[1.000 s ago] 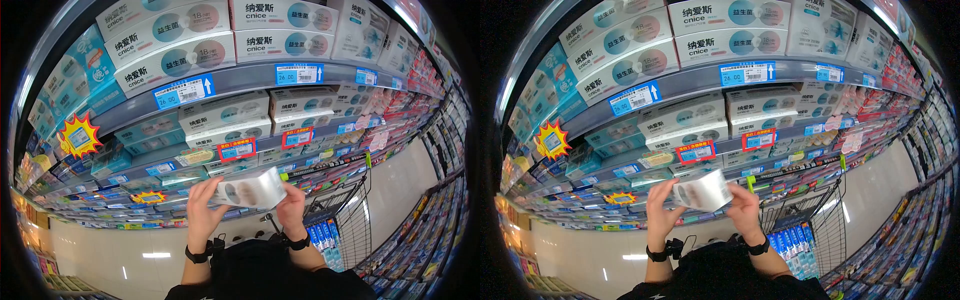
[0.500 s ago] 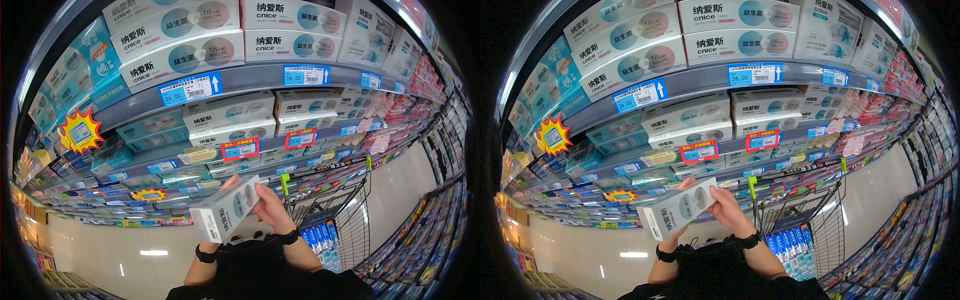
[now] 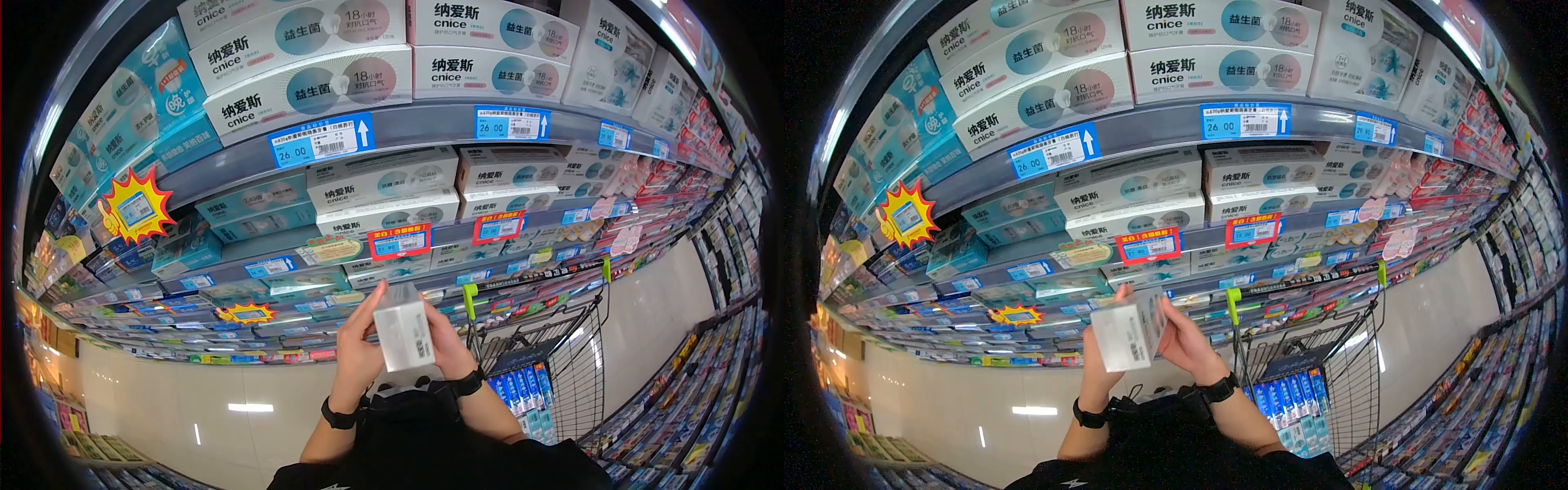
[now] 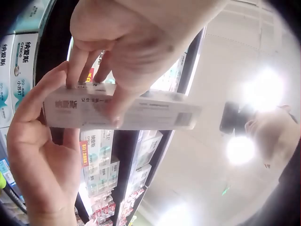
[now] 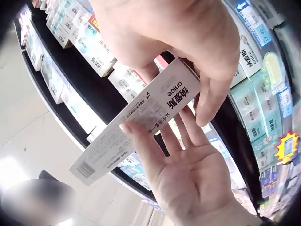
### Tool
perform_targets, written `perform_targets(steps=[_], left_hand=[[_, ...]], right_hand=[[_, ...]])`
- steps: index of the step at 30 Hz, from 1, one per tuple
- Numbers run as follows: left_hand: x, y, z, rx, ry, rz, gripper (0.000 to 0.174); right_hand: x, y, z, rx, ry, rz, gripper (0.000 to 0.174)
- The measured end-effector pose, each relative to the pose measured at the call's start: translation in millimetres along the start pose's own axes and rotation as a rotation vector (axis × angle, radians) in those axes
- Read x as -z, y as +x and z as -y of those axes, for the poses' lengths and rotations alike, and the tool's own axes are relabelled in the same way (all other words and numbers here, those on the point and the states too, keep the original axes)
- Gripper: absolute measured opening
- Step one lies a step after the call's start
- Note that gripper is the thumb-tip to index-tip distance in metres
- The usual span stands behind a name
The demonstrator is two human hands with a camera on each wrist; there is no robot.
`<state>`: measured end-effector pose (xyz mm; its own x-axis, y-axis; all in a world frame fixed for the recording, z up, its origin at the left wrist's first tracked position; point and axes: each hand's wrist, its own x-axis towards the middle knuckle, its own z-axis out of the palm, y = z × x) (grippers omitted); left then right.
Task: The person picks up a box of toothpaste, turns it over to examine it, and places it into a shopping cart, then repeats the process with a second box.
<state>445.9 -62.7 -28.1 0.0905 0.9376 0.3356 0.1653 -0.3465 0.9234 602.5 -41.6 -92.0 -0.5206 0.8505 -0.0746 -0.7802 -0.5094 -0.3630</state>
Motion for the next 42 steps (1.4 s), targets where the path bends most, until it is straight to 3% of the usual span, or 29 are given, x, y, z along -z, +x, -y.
perform_targets(steps=[2,9,16,18,23,25,28,31,33,35,39,42], left_hand=[[-0.3,0.0,2.4,-0.005,0.004,0.000,0.072],[0.7,-2.2,10.6,-0.010,-0.053,-0.004,0.068],[6.7,-6.4,1.1,-0.120,-0.051,-0.075,0.067],[8.8,-8.1,1.3,-0.124,-0.093,-0.111,0.069],[18.5,-5.8,3.3,-0.184,-0.174,-0.214,0.080],[20.6,-2.7,9.9,-0.211,-0.216,-0.280,0.073],[32.5,-2.9,19.5,-0.041,-0.295,-0.239,0.070],[36.6,-0.6,30.1,-0.108,-0.323,-0.308,0.063],[39.1,-0.5,29.1,-0.054,-0.292,-0.317,0.060],[40.8,-0.4,26.7,0.144,-0.347,-0.332,0.061],[42.6,1.1,29.3,0.174,-0.423,-0.338,0.062],[38.4,2.1,28.2,0.034,-0.434,-0.291,0.071]], right_hand=[[14.1,4.1,-2.1,-0.022,-0.015,0.135,0.048],[8.4,7.3,-7.8,-0.002,-0.016,0.013,0.048],[8.9,7.2,-2.2,-0.010,-0.044,0.054,0.047],[12.5,7.0,-0.1,0.025,-0.005,-0.070,0.044],[27.7,-5.2,28.0,0.158,-0.076,-0.163,0.039],[24.1,-10.6,38.9,0.274,-0.161,-0.198,0.038],[12.0,-20.9,47.8,0.362,-0.196,-0.194,0.037],[-0.9,-28.3,51.7,0.441,-0.251,-0.150,0.041],[-10.7,-30.8,51.8,0.530,-0.353,-0.090,0.048],[-9.2,-31.2,51.3,0.550,-0.363,-0.033,0.050],[-6.8,-30.3,54.9,0.560,-0.384,0.057,0.052],[-7.1,-27.8,55.5,0.540,-0.346,-0.037,0.050]])
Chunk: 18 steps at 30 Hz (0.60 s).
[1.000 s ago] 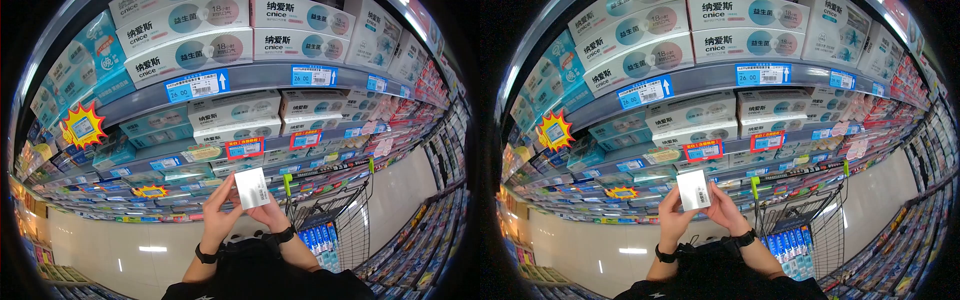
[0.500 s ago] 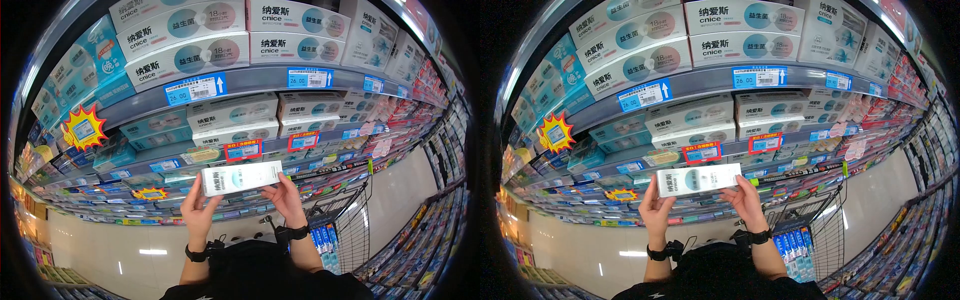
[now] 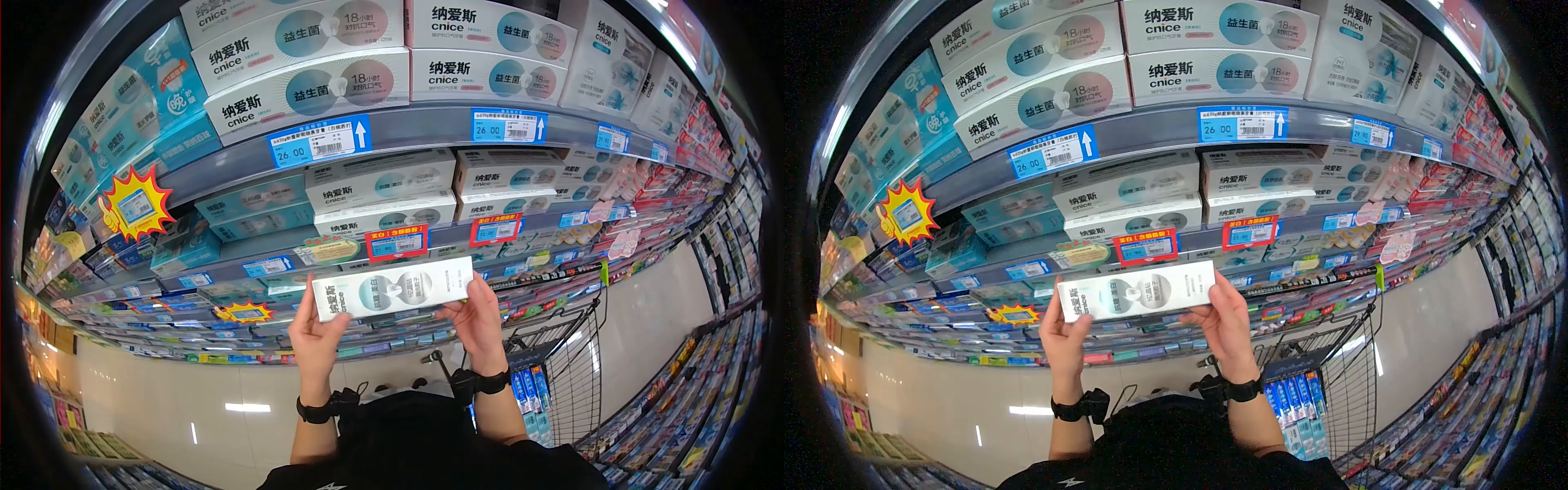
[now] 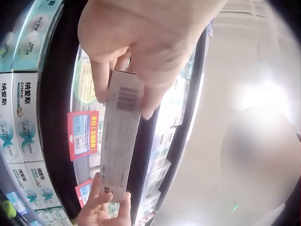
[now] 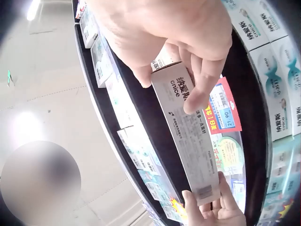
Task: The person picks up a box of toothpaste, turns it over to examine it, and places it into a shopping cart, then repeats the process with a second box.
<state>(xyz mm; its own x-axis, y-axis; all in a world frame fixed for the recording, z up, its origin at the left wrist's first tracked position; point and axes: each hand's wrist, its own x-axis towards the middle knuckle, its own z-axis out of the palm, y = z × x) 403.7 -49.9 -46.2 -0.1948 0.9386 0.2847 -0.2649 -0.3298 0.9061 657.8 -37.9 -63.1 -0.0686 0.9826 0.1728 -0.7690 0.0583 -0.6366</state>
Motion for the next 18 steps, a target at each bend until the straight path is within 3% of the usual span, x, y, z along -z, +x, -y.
perform_targets(steps=[2,6,8,15,17,18], left_hand=[[-6.7,-2.1,-9.0,-0.034,0.005,0.104,0.081],[-6.3,-1.7,-8.8,0.028,0.040,0.096,0.088],[-8.8,-2.1,-7.9,-0.083,0.115,0.061,0.084],[1.9,-4.4,2.7,-0.151,0.251,-0.017,0.067],[7.1,-3.6,2.7,-0.251,0.543,-0.025,0.064],[6.2,-3.4,-1.3,-0.253,0.544,-0.024,0.064]], right_hand=[[-5.1,0.7,-1.4,0.003,0.008,-0.033,0.049],[-2.2,0.2,-5.5,0.011,0.032,-0.080,0.045],[-1.3,-0.2,-5.7,0.012,0.036,-0.077,0.043],[3.6,-1.7,-11.1,-0.009,0.099,-0.088,0.040],[0.5,-2.9,-11.9,-0.008,0.088,-0.115,0.041],[-1.5,-3.5,-11.7,-0.007,0.075,-0.141,0.042]])
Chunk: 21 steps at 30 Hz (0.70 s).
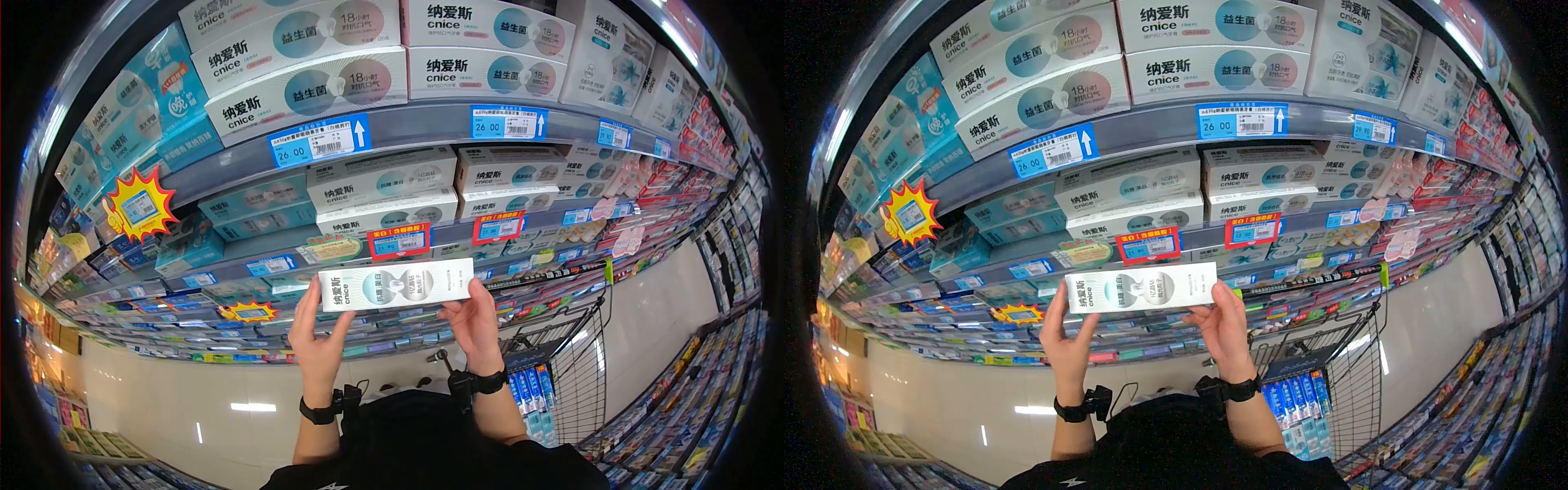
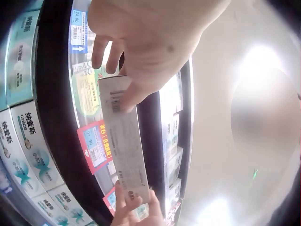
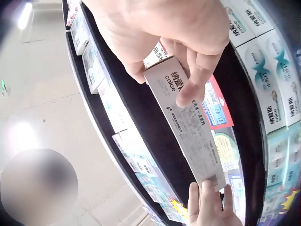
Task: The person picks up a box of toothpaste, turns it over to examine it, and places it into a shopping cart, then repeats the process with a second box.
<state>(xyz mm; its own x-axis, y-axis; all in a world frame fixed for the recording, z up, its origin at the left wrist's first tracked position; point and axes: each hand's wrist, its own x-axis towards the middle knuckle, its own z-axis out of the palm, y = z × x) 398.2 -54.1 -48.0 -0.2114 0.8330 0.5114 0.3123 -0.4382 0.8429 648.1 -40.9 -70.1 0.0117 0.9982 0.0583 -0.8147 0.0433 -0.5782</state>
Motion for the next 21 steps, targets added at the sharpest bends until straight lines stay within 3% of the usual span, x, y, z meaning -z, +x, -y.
perform_targets(steps=[2,5,13,15,16,21], left_hand=[[2.5,2.7,-11.6,-0.303,0.461,0.043,0.065],[-1.2,2.1,-15.0,-0.376,0.551,0.015,0.065],[-3.6,8.1,-47.3,-0.387,0.687,0.079,0.069],[-6.4,7.1,-48.2,-0.382,0.738,0.118,0.069],[-8.2,6.5,-46.2,-0.367,0.664,0.163,0.068],[-11.4,10.2,-36.8,-0.318,0.418,0.257,0.062]], right_hand=[[-3.6,-2.3,1.5,0.018,-0.060,0.001,0.043],[-3.6,-5.3,2.3,0.061,-0.160,0.024,0.046],[-9.8,-22.2,-3.6,0.156,-0.269,0.058,0.050],[-14.6,-28.2,-11.1,0.301,-0.413,0.038,0.055],[-18.3,-34.0,-12.6,0.248,-0.403,0.033,0.062],[-25.2,-36.1,-17.1,0.288,-0.448,0.205,0.060]])
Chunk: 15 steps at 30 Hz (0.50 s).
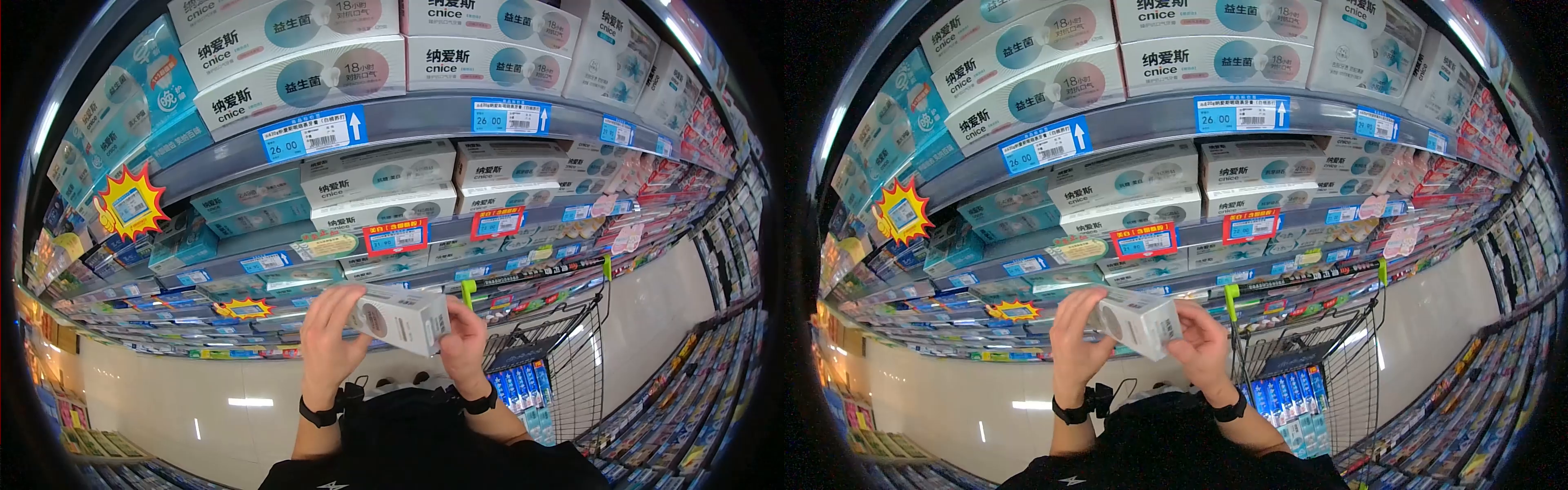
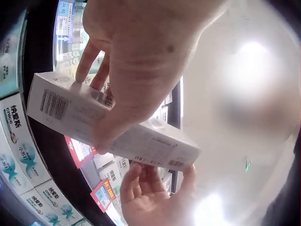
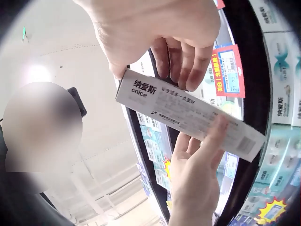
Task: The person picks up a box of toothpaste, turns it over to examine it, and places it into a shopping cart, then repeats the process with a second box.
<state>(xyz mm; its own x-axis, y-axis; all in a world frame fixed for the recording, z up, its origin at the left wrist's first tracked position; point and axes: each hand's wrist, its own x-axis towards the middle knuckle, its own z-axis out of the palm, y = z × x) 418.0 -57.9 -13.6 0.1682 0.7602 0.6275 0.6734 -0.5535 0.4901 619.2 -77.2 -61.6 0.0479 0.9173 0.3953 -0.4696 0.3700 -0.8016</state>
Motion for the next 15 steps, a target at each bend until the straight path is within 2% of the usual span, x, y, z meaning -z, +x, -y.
perform_targets(steps=[3,5,6,8,9,10,11,12,14,15], left_hand=[[-1.8,-1.4,-2.0,0.003,-0.030,-0.036,0.059],[-2.2,-3.0,-1.6,0.035,-0.053,-0.041,0.057],[-2.5,-3.2,-1.3,0.061,-0.075,-0.045,0.056],[-2.6,-3.7,-2.4,0.105,-0.139,-0.048,0.056],[-2.9,-4.1,-3.3,0.146,-0.203,-0.047,0.056],[-4.7,-5.8,-3.9,0.149,-0.200,-0.049,0.056],[-8.5,-8.5,-3.9,0.224,-0.339,-0.028,0.056],[-11.8,-10.9,-2.2,0.297,-0.478,-0.007,0.056],[-14.6,-12.9,1.7,0.262,-0.473,0.005,0.059],[-14.5,-12.7,1.5,0.292,-0.488,0.032,0.061]], right_hand=[[8.9,0.6,-19.6,0.021,0.124,0.104,0.061],[6.2,2.8,-28.5,-0.107,0.464,0.098,0.059],[1.7,6.1,-28.9,-0.110,0.463,0.103,0.059],[-10.4,12.1,-29.6,-0.291,0.084,0.007,0.053],[-12.4,11.0,-39.7,-0.295,0.084,0.012,0.053],[-12.5,8.7,-55.2,-0.410,0.102,-0.012,0.050],[-11.2,6.3,-64.7,-0.526,0.119,-0.038,0.048],[-11.5,5.9,-64.6,-0.527,0.119,-0.035,0.048],[-10.2,6.0,-62.9,-0.756,0.561,0.082,0.045],[-8.5,6.5,-63.9,-0.756,0.559,0.084,0.045]])
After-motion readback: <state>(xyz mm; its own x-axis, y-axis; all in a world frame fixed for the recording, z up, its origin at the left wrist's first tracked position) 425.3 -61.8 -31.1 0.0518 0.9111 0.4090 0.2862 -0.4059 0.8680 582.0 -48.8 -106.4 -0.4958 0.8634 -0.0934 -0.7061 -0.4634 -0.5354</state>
